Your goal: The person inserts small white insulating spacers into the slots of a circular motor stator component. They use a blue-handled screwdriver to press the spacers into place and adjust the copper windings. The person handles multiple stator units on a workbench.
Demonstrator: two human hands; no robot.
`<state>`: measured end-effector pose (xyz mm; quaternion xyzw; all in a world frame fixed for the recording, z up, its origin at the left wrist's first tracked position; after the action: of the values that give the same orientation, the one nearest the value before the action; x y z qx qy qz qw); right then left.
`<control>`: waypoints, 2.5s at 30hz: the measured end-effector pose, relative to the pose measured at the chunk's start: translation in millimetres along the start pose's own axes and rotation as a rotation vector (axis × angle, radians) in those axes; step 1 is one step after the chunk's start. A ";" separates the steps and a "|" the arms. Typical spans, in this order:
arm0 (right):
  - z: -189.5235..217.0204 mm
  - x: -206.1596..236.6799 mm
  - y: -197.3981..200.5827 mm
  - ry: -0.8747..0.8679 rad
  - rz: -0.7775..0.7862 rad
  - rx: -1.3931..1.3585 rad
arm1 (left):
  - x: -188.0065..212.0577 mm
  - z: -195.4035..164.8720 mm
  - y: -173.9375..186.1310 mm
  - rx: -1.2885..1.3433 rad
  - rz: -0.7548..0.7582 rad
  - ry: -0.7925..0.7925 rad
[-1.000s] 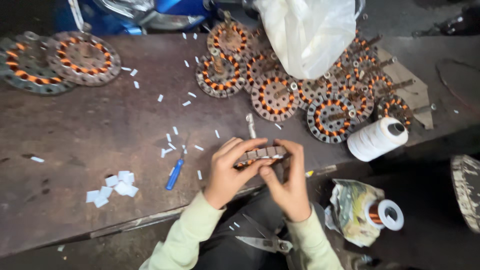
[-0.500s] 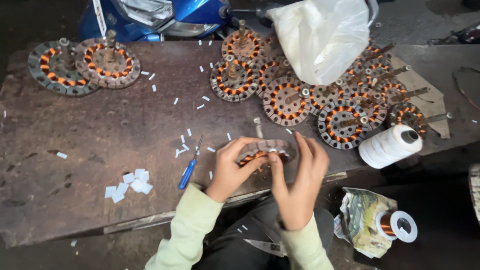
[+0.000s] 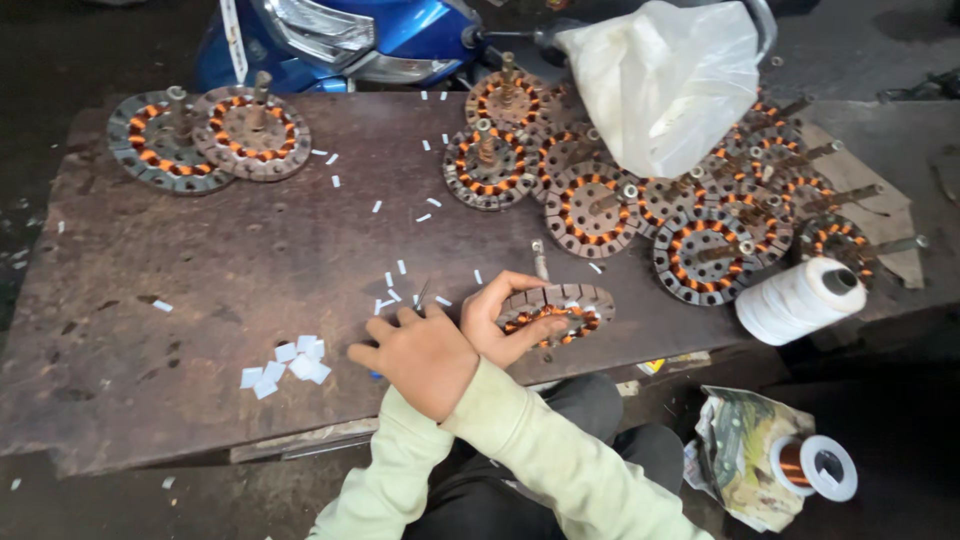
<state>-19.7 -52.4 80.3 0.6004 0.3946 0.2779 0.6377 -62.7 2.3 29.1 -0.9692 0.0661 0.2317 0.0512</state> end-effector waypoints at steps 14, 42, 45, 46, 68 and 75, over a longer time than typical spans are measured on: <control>-50.4 173.8 128.7 -0.636 -1.118 -0.744 | 2.9 -20.6 -4.4 0.028 0.119 0.022; -63.6 168.6 105.4 -0.748 -1.052 -0.527 | 4.9 -8.9 -8.7 0.256 0.138 0.107; -62.0 169.5 118.0 -0.704 -1.011 -0.506 | 2.8 -1.8 -9.3 0.349 0.125 0.167; -60.4 172.3 126.0 -0.676 -1.041 -0.525 | 1.2 -1.8 -7.1 0.312 0.105 0.145; -82.3 160.2 156.1 -0.619 -0.791 -0.480 | -0.6 -7.7 -8.7 0.254 0.120 0.107; -84.0 164.6 159.0 -0.674 -0.755 -0.443 | 0.6 -7.5 -9.6 0.247 0.125 0.137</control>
<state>16.8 149.7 211.7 0.3243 0.2886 -0.1014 0.8951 -57.4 10.7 36.1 -0.9630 0.1577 0.1579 0.1509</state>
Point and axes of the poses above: each hand's wrist, its own x-axis away from the middle knuckle, its own y-axis out of the back of the hand, z = x × y, the point moved 6 cm from there along -x, towards the middle knuckle, and after that the axes turned 3 degrees about y, right-handed, at the moved point
